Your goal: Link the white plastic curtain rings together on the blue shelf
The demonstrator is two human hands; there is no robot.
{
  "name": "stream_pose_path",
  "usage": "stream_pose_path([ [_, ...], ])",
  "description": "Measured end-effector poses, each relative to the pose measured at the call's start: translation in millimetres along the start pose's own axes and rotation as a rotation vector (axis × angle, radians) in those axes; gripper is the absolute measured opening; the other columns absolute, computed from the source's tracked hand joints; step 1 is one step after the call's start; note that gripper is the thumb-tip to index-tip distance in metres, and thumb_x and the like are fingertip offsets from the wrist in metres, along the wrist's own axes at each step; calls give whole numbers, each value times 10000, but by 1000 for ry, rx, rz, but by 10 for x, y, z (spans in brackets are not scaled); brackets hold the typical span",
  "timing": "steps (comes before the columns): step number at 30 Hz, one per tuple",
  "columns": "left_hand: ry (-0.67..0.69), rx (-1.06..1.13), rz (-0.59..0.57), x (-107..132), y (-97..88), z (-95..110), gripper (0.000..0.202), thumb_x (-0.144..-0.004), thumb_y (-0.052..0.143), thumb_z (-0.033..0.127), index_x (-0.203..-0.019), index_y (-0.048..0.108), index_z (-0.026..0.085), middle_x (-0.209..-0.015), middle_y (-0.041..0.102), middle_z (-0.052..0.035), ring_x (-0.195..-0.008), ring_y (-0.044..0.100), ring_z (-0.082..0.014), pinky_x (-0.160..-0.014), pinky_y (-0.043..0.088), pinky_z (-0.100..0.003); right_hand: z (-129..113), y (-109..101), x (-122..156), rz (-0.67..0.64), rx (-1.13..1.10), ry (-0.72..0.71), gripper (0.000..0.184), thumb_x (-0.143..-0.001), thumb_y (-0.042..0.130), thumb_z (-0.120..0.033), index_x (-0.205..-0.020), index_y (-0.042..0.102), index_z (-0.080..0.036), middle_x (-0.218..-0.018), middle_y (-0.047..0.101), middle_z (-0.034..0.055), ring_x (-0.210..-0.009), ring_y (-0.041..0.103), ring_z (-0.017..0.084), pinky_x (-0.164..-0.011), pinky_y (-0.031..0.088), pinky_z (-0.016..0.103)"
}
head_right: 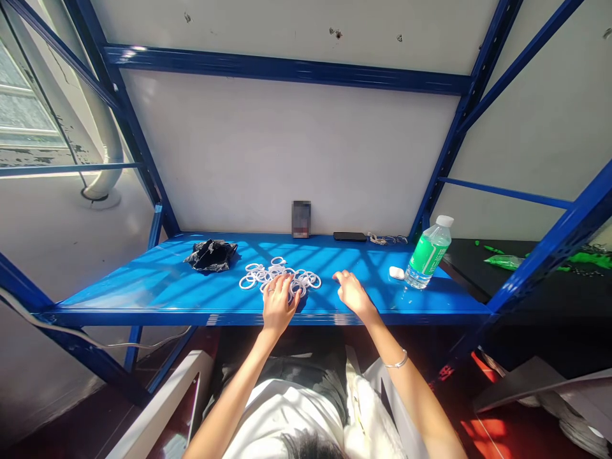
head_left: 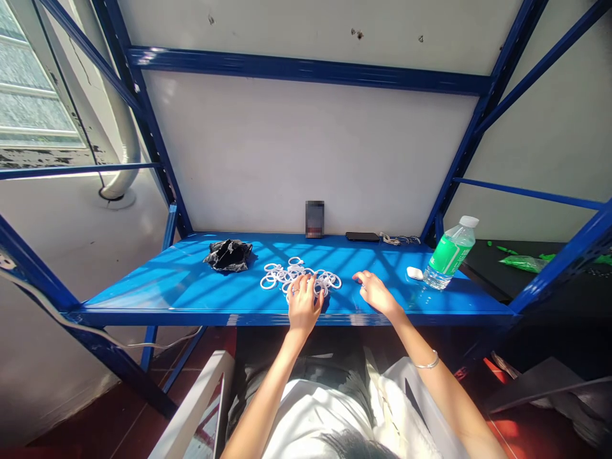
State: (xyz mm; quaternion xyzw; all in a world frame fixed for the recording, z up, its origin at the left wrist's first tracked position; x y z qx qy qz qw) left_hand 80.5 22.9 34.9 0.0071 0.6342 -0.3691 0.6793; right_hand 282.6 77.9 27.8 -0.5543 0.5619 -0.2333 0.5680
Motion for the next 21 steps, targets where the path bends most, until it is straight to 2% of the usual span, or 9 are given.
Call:
stream_pose_path([
  [4,29,17,-6,-11,-21,33,384,-905,534,353,-1237,551,160,-1179,643,-145,-1160,558,-312,-980,405,-455,-422,-108,-7,-31,-247,-133,392,-804,411,-37,-1100,617,-189,-1029,630,84,-981,598,218,-861,513,379],
  [7,69,37,-31,-11,-24,74,439,-893,552,435,-1241,548,169,-1184,643,-141,-1168,557,-305,-993,395,-447,-710,-189,16,-39,-548,-195,294,-897,454,-179,-1143,606,-237,-1129,605,66,-1026,602,196,-904,519,377],
  [10,129,57,-52,5,-20,124,478,-878,558,487,-1241,547,177,-1180,646,-137,-1175,553,-302,-1001,384,-453,-899,-152,44,-56,-840,-190,236,-908,513,-308,-1116,607,-252,-1141,592,53,-1065,595,188,-921,523,350],
  [14,185,79,-53,24,-18,164,479,-844,592,514,-1175,575,169,-1120,667,-124,-1138,572,-298,-989,393,-452,-955,-36,43,16,-1051,-143,209,-858,590,-356,-1025,607,-231,-1049,601,44,-1008,601,172,-889,537,319],
  [21,182,75,-68,23,-7,176,308,-860,604,387,-1084,599,176,-999,690,-96,-1056,609,-267,-964,409,-435,-919,36,43,60,-1042,-146,214,-864,590,-380,-1005,608,-220,-1067,587,54,-1019,600,174,-889,541,321],
])
Point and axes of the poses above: each hand's wrist, its own x-axis away from the middle knuckle, its own y-axis out of the palm, z = x × y, the point moved 9 cm from there along -x, towards the middle knuckle
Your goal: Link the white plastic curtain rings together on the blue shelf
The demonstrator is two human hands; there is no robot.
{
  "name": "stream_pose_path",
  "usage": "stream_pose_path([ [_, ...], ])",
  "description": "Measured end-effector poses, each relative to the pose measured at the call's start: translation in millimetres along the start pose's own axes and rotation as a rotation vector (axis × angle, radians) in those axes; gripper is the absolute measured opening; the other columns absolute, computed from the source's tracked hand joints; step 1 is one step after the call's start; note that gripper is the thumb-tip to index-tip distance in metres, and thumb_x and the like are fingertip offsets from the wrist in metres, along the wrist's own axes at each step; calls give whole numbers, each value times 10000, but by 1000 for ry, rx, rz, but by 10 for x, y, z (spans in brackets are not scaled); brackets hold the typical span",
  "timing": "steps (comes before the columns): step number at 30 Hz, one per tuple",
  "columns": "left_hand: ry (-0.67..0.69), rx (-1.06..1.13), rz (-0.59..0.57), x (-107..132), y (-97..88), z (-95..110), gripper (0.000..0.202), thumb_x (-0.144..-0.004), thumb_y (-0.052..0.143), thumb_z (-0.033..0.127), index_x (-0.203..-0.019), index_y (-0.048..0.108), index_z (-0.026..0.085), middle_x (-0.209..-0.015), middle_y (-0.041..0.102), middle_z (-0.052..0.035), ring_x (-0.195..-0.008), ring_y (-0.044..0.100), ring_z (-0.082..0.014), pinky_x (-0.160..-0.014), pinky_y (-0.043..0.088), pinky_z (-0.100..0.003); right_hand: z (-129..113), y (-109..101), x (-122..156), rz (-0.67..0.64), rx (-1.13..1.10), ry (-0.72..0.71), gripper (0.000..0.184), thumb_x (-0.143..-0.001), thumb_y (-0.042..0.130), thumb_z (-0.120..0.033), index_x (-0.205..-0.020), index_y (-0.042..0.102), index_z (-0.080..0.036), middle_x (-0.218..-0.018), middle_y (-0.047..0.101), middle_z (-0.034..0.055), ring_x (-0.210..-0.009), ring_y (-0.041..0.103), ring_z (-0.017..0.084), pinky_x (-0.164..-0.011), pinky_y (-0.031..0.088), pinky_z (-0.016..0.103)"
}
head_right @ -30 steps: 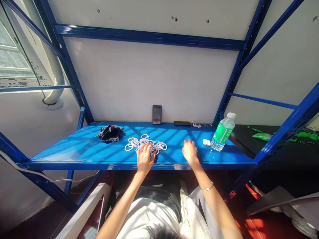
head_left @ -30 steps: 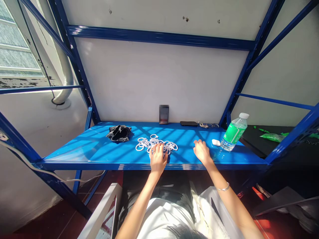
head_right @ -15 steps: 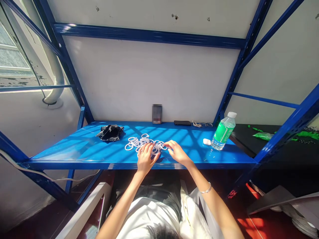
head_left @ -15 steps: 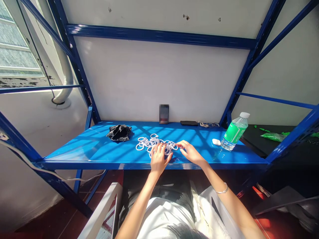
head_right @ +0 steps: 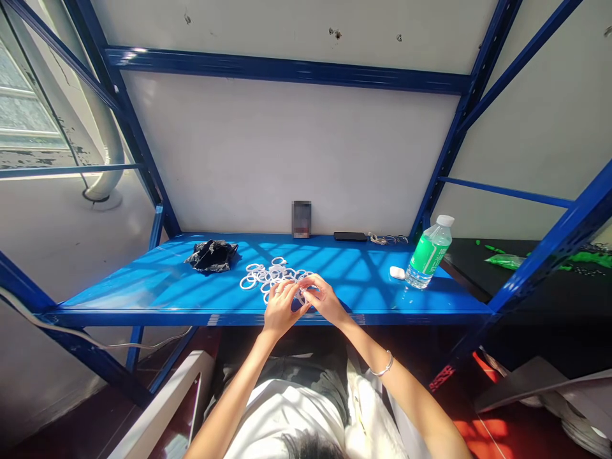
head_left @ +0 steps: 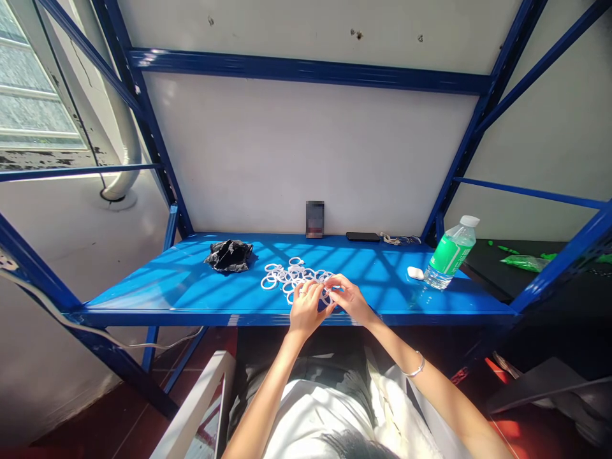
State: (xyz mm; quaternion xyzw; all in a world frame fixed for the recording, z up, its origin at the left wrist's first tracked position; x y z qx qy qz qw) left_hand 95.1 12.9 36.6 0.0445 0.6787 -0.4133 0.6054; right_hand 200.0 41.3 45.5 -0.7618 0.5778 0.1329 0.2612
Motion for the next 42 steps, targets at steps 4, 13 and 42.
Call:
stream_pose_path([
  [4,0,2,-1,7,-2,1,301,-876,586,382,-1096,599,178,-980,693,-90,-1056,609,-266,-959,411,-434,-37,-14,5,-29,89,-45,203,-891,564,-357,-1022,630,-218,-1090,599,64,-1054,602,184,-892,538,316],
  [13,22,-27,-22,13,22,4,267,-894,563,377,-1037,614,157,-960,689,-85,-1047,606,-250,-925,422,-401,-87,-36,16,-30,272,-132,210,-911,563,-375,-980,669,-208,-976,659,59,-862,637,178,-801,543,322],
  [42,-170,50,-56,24,-32,-154,475,-933,472,415,-1341,475,171,-1336,541,-132,-1299,437,-284,-1053,359,-435,304,-364,-22,211,667,94,352,-931,420,-432,-1081,634,-195,-1123,641,96,-1101,558,258,-944,471,426],
])
Point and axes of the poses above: each hand's wrist, its own x-axis away from the middle knuckle, its own y-axis out of the palm, z = x × y, the point moved 9 cm from there along -x, towards the middle knuckle
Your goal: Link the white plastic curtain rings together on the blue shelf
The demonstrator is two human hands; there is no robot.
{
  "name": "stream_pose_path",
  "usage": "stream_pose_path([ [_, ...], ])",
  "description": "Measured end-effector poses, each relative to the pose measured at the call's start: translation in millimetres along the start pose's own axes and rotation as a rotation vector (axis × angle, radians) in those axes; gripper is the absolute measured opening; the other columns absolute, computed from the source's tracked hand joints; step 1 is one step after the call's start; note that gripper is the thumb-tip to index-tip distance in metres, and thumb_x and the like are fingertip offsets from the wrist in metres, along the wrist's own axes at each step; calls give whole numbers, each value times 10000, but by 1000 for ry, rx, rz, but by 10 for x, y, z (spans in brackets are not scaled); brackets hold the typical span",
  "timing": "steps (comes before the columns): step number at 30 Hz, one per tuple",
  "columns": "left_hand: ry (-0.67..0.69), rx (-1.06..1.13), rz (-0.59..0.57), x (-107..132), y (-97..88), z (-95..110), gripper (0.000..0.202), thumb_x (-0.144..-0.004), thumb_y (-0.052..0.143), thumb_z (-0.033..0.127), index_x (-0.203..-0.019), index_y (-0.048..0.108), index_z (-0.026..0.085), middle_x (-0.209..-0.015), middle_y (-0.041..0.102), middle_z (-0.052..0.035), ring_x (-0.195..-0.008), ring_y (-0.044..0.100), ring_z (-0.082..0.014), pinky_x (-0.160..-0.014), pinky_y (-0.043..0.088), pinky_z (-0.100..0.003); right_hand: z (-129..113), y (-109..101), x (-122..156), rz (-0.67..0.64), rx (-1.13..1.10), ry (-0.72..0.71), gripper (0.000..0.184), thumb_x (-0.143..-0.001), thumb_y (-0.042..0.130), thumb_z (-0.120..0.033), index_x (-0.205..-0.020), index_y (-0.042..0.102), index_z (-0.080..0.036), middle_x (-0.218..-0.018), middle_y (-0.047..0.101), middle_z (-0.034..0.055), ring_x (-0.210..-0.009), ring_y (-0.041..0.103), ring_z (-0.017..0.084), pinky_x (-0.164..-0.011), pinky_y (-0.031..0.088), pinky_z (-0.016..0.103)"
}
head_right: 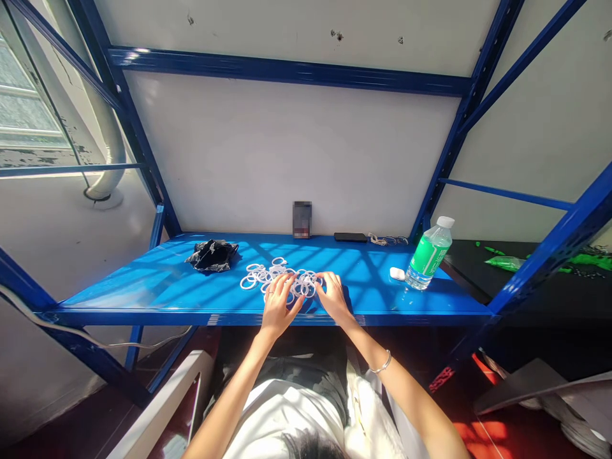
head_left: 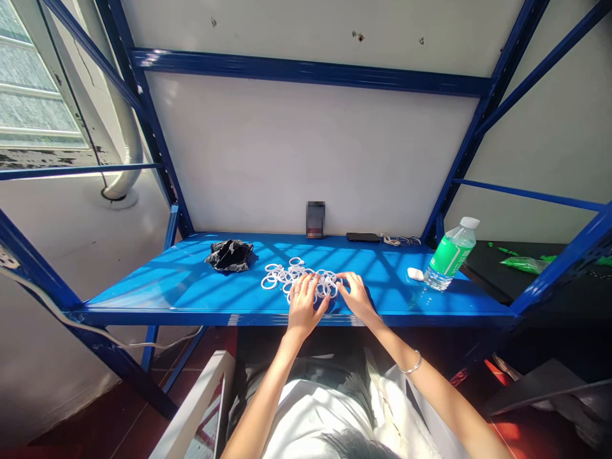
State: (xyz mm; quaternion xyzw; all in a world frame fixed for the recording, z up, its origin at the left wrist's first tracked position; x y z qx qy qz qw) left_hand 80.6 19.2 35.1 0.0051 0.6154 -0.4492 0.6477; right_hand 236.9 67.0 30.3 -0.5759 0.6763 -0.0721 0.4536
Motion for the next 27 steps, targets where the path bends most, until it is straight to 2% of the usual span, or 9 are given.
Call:
stream_pose_path([
  [3,-128,-21,2,-37,-78,-229,518,-939,428,443,-1378,443,170,-1423,457,-135,-1367,346,-299,-1087,330,-470,-168,41,52,-39,187,-70,494,-943,399,-479,-1361,470,-225,-1433,445,99,-1346,359,294,-1074,361,499],
  [6,-319,-105,-55,-112,-133,-619,571,-947,372,476,-1437,370,183,-1505,344,-128,-1418,241,-324,-1101,301,-522,-460,217,115,-142,360,-205,553,-943,404,-507,-1455,343,-308,-1573,216,41,-1448,145,326,-1127,235,579],
  [9,-418,-240,-197,-193,-84,-941,623,-941,363,509,-1483,284,213,-1564,205,-120,-1437,150,-370,-1094,267,-592,-666,430,95,-216,437,-278,583,-923,432,-547,-1463,319,-358,-1592,146,4,-1457,104,338,-1139,171,605],
  [11,-393,-305,-309,-236,31,-1050,611,-937,375,501,-1483,283,244,-1576,158,-118,-1433,113,-414,-1056,281,-643,-708,572,19,-267,436,-274,579,-917,433,-563,-1453,343,-365,-1588,159,-5,-1453,118,349,-1139,138,620],
  [13,-331,-334,-384,-268,172,-1097,569,-939,382,467,-1468,321,267,-1572,174,-122,-1423,118,-443,-1017,291,-684,-686,698,-75,-326,414,-252,581,-918,415,-579,-1455,336,-372,-1580,192,-1,-1445,144,363,-1128,121,647],
  [17,-243,-311,-422,-372,429,-1141,508,-947,374,403,-1436,384,266,-1529,286,-153,-1397,222,-430,-998,289,-706,-549,803,-208,-379,370,-226,615,-915,399,-604,-1464,332,-336,-1541,305,50,-1429,201,371,-1112,137,663],
  [23,-217,-173,-631,-632,917,-1102,483,-940,372,410,-1387,448,244,-1479,389,-126,-1363,304,-401,-1028,279,-678,-343,571,-245,-215,395,-280,551,-897,517,-508,-1390,471,-265,-1430,471,122,-1357,343,384,-1080,207,673],
  [27,-149,-128,-647,-802,1179,-847,447,-926,404,409,-1330,506,248,-1437,450,-103,-1322,373,-371,-1033,331,-613,-50,377,-275,-229,442,-199,555,-901,477,-559,-1376,483,-271,-1420,483,114,-1352,352,370,-1091,215,652],
])
Point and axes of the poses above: each hand's wrist, its own x-axis away from the middle knuckle, its own y-axis out of the palm, z = x × y, the point moved 9 cm from there along -x, towards the middle knuckle
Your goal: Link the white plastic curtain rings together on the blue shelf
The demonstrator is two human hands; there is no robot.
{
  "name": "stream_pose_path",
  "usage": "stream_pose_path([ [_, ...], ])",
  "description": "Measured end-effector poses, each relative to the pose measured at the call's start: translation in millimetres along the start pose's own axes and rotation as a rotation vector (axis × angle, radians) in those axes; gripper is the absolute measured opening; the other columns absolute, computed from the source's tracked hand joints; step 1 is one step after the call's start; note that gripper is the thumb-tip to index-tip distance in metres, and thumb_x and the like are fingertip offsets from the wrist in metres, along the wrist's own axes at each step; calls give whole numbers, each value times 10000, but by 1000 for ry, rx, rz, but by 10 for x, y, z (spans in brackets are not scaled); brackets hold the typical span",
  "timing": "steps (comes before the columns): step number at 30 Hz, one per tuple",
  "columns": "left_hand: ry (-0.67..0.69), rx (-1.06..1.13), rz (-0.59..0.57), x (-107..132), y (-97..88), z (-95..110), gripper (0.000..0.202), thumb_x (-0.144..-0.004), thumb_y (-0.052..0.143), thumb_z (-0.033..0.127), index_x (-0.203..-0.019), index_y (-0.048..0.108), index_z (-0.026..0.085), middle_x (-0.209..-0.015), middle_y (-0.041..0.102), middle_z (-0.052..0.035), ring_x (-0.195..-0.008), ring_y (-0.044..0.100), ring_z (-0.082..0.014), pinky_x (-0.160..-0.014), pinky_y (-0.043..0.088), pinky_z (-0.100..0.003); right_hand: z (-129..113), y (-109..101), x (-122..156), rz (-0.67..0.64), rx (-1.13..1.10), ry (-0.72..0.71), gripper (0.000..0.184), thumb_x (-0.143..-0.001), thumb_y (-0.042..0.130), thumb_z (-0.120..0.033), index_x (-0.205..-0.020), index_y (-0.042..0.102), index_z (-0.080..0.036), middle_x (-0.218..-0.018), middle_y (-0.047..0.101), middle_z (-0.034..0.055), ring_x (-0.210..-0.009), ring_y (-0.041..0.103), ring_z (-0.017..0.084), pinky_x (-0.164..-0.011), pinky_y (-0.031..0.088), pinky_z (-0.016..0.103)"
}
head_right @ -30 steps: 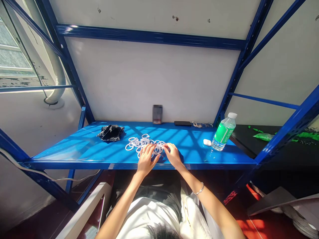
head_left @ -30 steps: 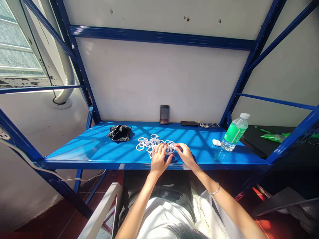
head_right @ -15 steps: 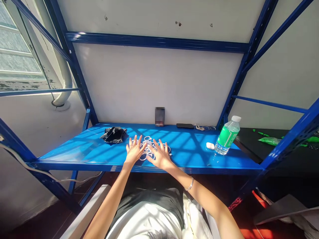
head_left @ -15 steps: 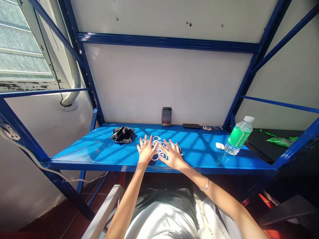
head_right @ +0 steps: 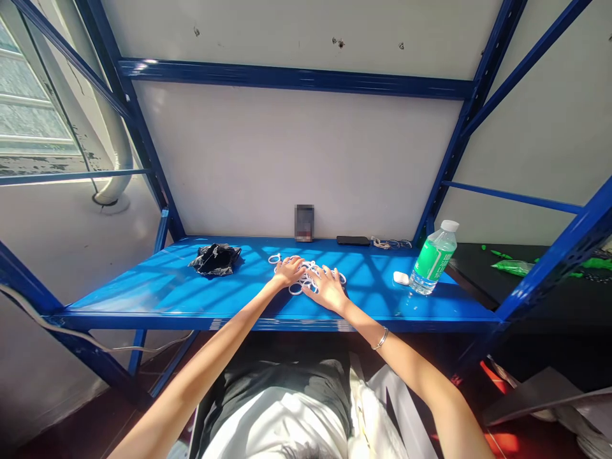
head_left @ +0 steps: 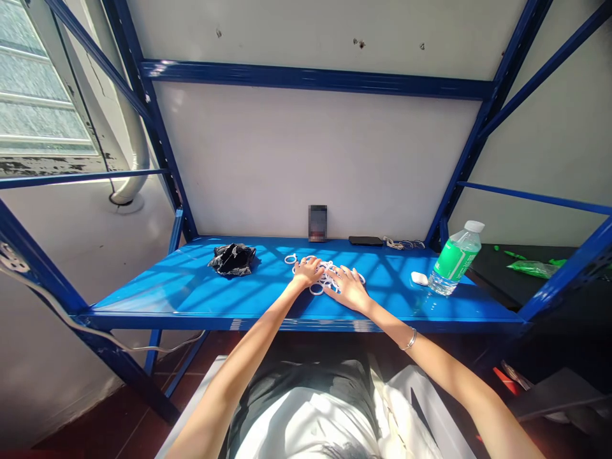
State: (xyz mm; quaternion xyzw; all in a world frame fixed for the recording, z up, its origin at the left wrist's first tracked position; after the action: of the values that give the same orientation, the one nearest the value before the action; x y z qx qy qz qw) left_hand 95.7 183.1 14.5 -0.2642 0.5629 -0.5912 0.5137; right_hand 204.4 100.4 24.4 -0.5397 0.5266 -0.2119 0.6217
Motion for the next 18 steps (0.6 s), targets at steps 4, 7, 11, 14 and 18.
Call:
stream_pose_path([
  [4,103,12,63,-99,94,459,429,-945,383,416,-1304,521,228,-1372,507,-115,-1296,414,-336,-1045,339,-574,439,-53,116,-16,74,82,532,-891,495,-559,-1339,513,-274,-1422,485,94,-1354,344,374,-1089,207,658],
  [7,204,26,89,-101,185,829,433,-944,417,408,-1326,496,220,-1373,502,-124,-1296,430,-317,-1036,375,-538,780,-144,221,49,124,138,519,-904,478,-547,-1323,528,-245,-1398,503,123,-1330,372,385,-1060,251,658],
  [11,293,30,123,-78,251,1100,469,-979,320,351,-1411,401,186,-1459,412,-133,-1380,330,-313,-1096,315,-511,1141,-226,309,79,160,227,534,-924,413,-546,-1323,534,-214,-1375,517,158,-1316,396,383,-1048,267,663],
  [14,305,23,143,-77,181,971,518,-975,331,386,-1441,355,161,-1505,335,-154,-1414,258,-336,-1112,271,-547,1216,-283,327,85,188,260,553,-935,364,-549,-1338,521,-204,-1400,492,159,-1339,370,380,-1059,233,683],
  [18,113,-24,180,-68,-121,195,523,-969,335,358,-1440,351,131,-1522,296,-168,-1437,203,-317,-1145,181,-557,966,-404,302,145,243,175,523,-951,362,-497,-1365,484,-201,-1474,400,143,-1407,259,355,-1109,144,664],
])
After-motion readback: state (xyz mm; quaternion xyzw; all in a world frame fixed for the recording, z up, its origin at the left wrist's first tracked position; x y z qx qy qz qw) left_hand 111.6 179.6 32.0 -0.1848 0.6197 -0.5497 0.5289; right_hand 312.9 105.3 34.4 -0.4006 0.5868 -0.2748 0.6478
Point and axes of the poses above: each hand's wrist, its own x-axis away from the middle knuckle, its own y-axis out of the palm, z = x × y, the point moved 9 cm from there along -x, towards the middle knuckle
